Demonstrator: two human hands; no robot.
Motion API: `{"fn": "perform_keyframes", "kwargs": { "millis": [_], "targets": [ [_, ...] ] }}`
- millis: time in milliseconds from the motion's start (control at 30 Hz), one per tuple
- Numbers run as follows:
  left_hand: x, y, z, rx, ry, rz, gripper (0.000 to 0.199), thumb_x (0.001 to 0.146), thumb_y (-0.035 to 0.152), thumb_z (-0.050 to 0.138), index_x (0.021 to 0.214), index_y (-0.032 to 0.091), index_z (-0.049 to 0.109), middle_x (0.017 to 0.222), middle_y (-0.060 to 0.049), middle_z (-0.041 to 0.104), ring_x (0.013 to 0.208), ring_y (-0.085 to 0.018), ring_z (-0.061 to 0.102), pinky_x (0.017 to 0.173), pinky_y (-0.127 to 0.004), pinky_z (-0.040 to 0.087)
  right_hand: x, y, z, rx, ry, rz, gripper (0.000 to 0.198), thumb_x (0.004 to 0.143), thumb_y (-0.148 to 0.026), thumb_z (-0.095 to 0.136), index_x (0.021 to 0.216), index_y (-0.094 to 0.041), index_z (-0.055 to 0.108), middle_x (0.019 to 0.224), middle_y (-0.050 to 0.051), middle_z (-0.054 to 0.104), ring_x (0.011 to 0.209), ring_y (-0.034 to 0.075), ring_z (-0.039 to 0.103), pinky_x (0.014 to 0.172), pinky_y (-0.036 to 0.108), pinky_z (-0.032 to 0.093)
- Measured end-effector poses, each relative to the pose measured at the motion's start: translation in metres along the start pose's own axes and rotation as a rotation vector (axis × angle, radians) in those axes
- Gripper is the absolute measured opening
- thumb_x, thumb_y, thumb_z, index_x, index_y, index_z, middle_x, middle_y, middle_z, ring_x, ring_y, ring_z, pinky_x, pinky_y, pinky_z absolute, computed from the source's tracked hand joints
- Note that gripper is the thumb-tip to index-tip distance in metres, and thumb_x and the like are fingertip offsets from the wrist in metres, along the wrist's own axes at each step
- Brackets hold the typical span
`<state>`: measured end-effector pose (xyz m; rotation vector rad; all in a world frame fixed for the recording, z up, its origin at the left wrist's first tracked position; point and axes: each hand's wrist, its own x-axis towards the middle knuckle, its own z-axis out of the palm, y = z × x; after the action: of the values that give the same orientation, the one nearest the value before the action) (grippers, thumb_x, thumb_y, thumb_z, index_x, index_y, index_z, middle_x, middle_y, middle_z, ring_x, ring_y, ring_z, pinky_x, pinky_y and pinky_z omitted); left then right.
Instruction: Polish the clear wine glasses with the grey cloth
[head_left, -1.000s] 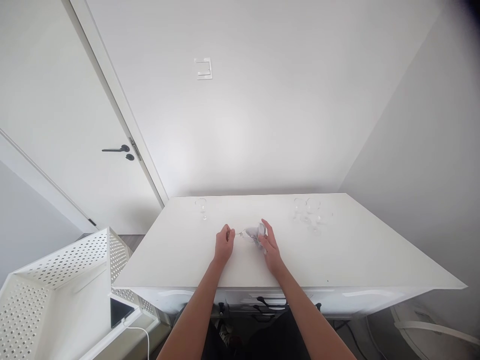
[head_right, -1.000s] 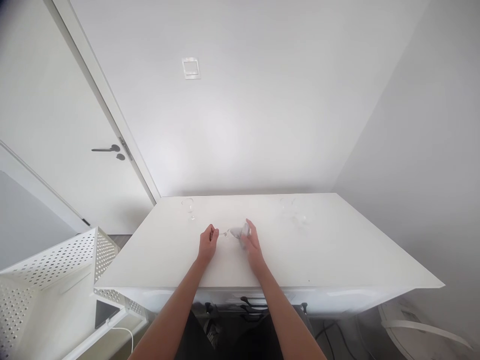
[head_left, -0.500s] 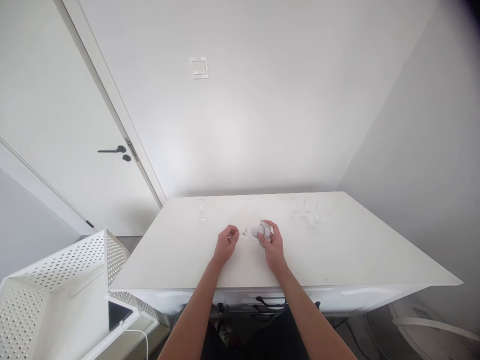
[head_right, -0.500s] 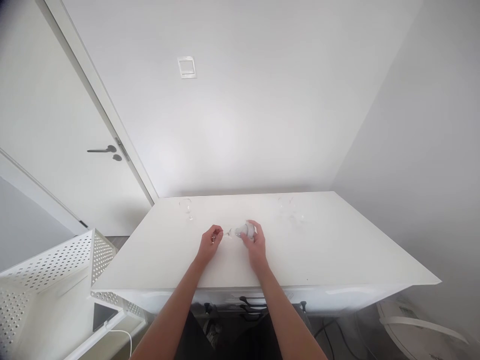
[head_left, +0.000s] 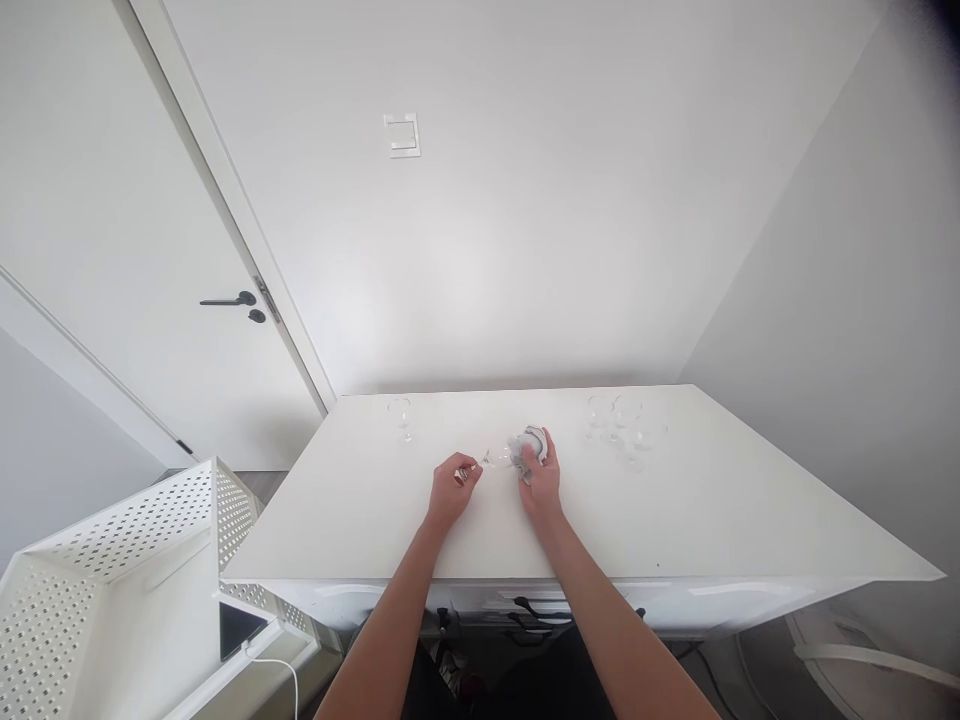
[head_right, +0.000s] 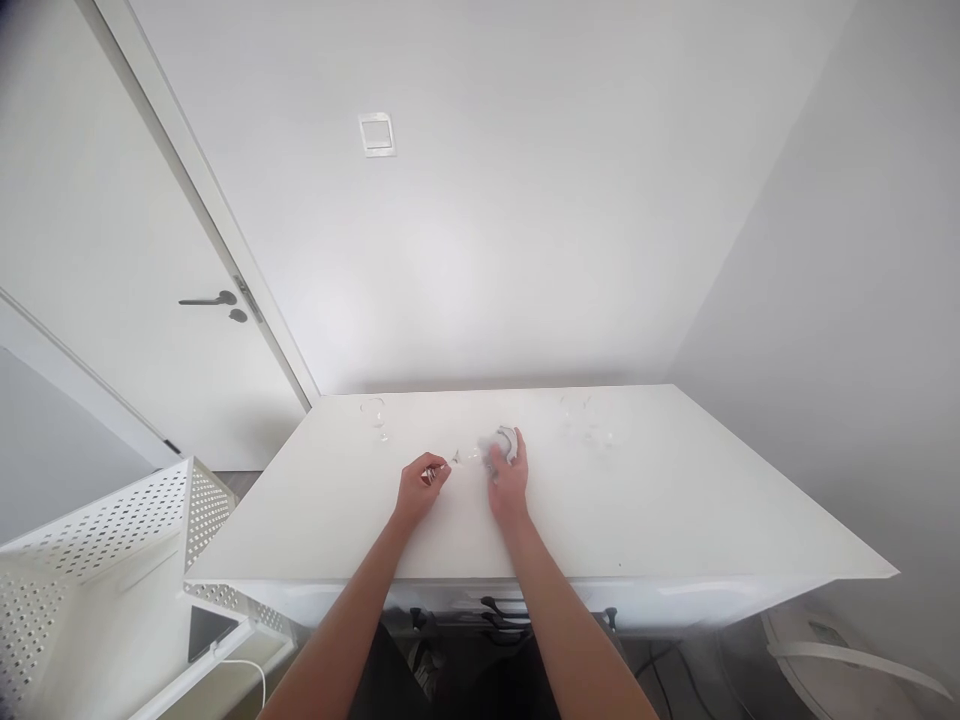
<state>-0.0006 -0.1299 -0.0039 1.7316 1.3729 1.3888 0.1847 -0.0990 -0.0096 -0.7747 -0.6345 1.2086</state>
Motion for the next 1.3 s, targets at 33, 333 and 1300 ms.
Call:
{"fn": "perform_keyframes", "kwargs": {
  "millis": [33,333,1300],
  "targets": [
    [0.000,0.001,-0.002,-0.027,0.034,-0.025,0.026,0.090,0.046,0.065,0.087,0.021,0.069,0.078,-0.003,0.065,0.066,-0.014,0.058,0.053,-0.025,0.049,0.003,0.005,0.001,0.040,0.013,0.018,0.063,0.076,-0.050,0.082,0.130,-0.027,0.059,0.121,0.008,0.068,0.104,0.022,0.068,0.089,0.039,0.059],
    [-0.003,0.009,-0.008,-0.165,0.059,-0.081,0.030,0.091,0.049,0.064,0.088,0.019,0.067,0.075,-0.001,0.062,0.056,-0.011,0.056,0.052,-0.027,0.054,-0.002,0.006,0.014,0.178,-0.177,0.194,0.030,0.085,-0.048,0.074,0.102,-0.026,0.065,0.112,0.006,0.072,0.104,0.025,0.068,0.086,0.042,0.058],
    [-0.001,0.004,-0.006,0.093,0.211,0.055,0.023,0.094,0.042,0.063,0.085,0.021,0.064,0.082,-0.004,0.063,0.073,-0.015,0.058,0.061,-0.026,0.046,-0.014,-0.019,0.022,0.011,-0.448,0.242,0.058,0.093,-0.060,0.042,0.137,-0.028,0.063,0.120,0.009,0.072,0.104,0.032,0.068,0.083,0.047,0.055]
  ]
}}
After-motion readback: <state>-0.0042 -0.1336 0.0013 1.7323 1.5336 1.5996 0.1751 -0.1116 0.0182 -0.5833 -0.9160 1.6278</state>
